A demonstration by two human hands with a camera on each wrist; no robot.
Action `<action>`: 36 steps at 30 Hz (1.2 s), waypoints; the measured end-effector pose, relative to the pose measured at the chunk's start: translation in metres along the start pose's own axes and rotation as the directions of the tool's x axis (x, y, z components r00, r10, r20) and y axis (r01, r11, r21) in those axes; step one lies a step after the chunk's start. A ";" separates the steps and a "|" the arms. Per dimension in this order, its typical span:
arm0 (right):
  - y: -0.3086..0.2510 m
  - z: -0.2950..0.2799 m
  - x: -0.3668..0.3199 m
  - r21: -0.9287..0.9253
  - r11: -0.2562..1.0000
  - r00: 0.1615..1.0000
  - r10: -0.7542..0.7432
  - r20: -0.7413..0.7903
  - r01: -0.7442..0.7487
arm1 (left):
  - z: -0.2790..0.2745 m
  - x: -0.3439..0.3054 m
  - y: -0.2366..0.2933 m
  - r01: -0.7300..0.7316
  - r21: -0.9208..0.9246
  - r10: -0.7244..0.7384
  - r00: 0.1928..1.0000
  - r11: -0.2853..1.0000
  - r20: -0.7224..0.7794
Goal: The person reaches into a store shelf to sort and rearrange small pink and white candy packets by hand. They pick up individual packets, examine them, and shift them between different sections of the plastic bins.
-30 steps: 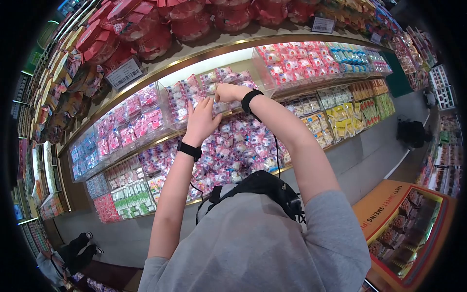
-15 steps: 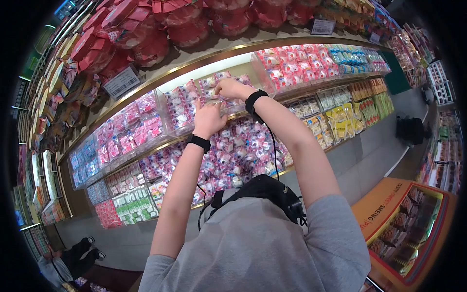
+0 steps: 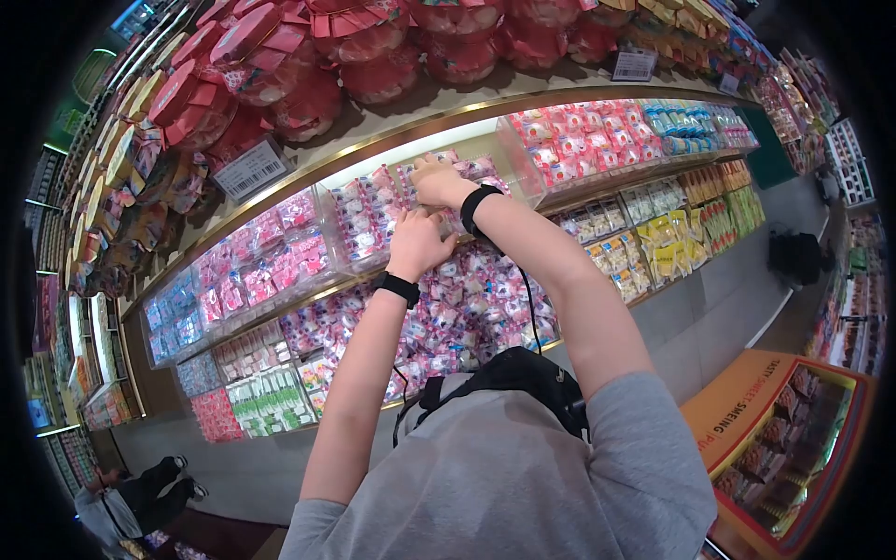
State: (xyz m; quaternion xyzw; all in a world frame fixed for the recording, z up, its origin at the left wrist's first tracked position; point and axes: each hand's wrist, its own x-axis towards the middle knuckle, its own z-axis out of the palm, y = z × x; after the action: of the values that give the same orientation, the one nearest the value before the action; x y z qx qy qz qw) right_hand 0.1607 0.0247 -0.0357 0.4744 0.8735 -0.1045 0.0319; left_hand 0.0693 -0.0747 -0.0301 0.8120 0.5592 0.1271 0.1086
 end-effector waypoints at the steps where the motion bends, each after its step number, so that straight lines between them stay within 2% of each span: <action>1: -0.003 0.000 0.001 -0.058 0.998 1.000 0.015 0.026 -0.013 | 0.000 0.001 0.000 -0.002 -0.004 0.002 1.000 1.000 0.009; 6: -0.001 0.011 0.001 -0.137 0.991 0.998 0.004 0.069 0.005 | -0.004 0.000 0.000 -0.004 -0.061 0.004 1.000 0.998 -0.001; 8: 0.001 0.018 -0.002 -0.109 0.993 0.998 0.056 0.021 -0.054 | -0.006 -0.001 0.001 0.014 -0.079 -0.012 1.000 0.997 0.024; 9: -0.002 0.018 -0.002 -0.106 0.993 0.996 0.044 -0.076 -0.052 | -0.006 -0.001 0.001 0.017 -0.074 -0.014 0.999 0.997 0.043; 10: 0.000 0.015 0.000 -0.114 0.992 0.996 0.037 -0.081 -0.046 | -0.006 0.001 0.000 0.023 -0.070 -0.018 0.998 0.997 0.061; 12: -0.002 0.012 -0.002 -0.014 0.997 0.997 0.073 -0.030 -0.074 | -0.006 -0.002 0.000 0.014 -0.074 -0.014 1.000 0.997 0.013; 14: -0.002 0.004 -0.007 -0.019 1.000 0.997 0.020 -0.077 -0.022 | -0.006 -0.002 -0.001 -0.013 -0.053 0.013 1.000 0.999 -0.006; 16: -0.002 -0.011 -0.012 -0.149 0.988 0.996 -0.046 -0.077 0.034 | -0.007 -0.001 -0.001 -0.028 -0.052 0.027 0.999 0.998 -0.033; 18: 0.007 -0.009 -0.008 -0.151 0.988 0.993 -0.048 -0.109 0.031 | -0.007 0.000 -0.001 0.009 -0.060 -0.005 0.998 0.998 0.065; 21: 0.014 -0.008 -0.001 -0.150 0.989 0.995 -0.014 -0.098 -0.001 | -0.005 -0.002 -0.001 0.000 -0.089 -0.001 1.000 0.996 -0.011; 24: 0.006 -0.011 0.006 -0.087 0.994 0.997 -0.066 -0.034 0.063 | -0.002 -0.001 -0.002 0.008 -0.082 -0.008 1.000 0.997 0.003; 26: -0.001 -0.014 0.004 -0.245 0.966 0.994 -0.056 0.098 0.078 | -0.002 -0.001 -0.002 0.003 -0.085 -0.003 1.000 0.996 0.005; 29: 0.001 -0.005 0.011 -0.182 0.983 0.997 0.023 0.077 -0.009 | -0.002 -0.001 -0.003 0.000 -0.092 0.001 1.000 0.996 0.007; 32: -0.001 -0.008 0.010 -0.155 0.988 0.988 0.044 0.146 -0.021 | -0.007 -0.001 0.000 0.012 -0.096 -0.008 0.999 0.995 0.036; 33: 0.000 -0.004 0.013 -0.157 0.987 0.989 0.048 0.143 -0.025 | -0.007 0.000 0.000 0.026 -0.092 -0.020 0.997 0.995 0.068; 36: -0.002 0.004 0.019 -0.181 0.982 0.989 0.084 0.120 -0.061 | -0.006 -0.001 -0.001 0.020 -0.096 -0.016 0.999 0.995 0.036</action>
State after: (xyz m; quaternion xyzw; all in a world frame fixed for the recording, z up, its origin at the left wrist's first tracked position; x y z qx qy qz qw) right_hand 0.1481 0.0380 -0.0425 0.4936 0.8577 -0.0554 0.1330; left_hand 0.0663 -0.0748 -0.0246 0.8029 0.5577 0.1387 0.1585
